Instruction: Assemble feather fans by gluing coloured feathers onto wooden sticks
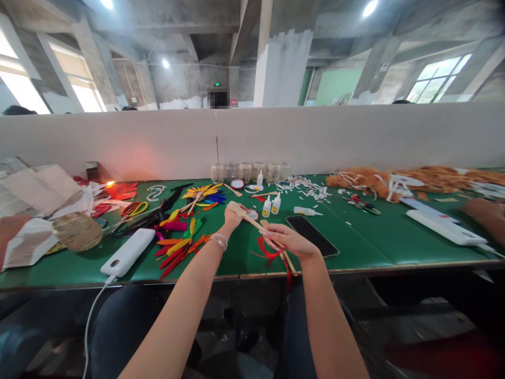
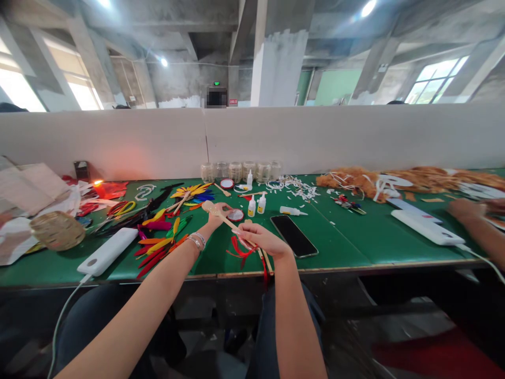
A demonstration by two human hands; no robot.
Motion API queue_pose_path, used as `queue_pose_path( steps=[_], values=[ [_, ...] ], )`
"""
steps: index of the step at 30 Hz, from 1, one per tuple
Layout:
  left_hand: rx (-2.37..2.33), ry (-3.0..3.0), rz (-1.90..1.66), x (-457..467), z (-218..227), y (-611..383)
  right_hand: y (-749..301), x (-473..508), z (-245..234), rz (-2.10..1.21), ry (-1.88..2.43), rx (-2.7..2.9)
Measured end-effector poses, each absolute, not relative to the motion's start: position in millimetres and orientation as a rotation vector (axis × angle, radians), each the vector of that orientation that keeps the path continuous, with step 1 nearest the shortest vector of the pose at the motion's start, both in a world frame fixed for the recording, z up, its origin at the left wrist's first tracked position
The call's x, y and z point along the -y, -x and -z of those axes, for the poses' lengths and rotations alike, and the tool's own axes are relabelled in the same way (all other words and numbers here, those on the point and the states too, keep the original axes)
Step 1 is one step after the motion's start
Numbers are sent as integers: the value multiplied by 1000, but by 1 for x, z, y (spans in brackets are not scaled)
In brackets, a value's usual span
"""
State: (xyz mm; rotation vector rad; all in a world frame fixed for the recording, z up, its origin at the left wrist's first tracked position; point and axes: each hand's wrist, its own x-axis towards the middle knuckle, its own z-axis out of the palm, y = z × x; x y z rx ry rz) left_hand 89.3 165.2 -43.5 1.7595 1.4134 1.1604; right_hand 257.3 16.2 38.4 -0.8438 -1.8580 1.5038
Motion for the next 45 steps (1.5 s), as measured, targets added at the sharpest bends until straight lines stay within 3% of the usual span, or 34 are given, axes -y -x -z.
queue_pose_path(
  steps=[27,45],
  values=[
    [-1498,-1877,-1215,-162,37,-91,-255,-14,-41,-1487,972,2097],
    [-1086,-1632,-1269,-174,47,-96,-255,-12,-45,-1516,980,2072]
  ],
)
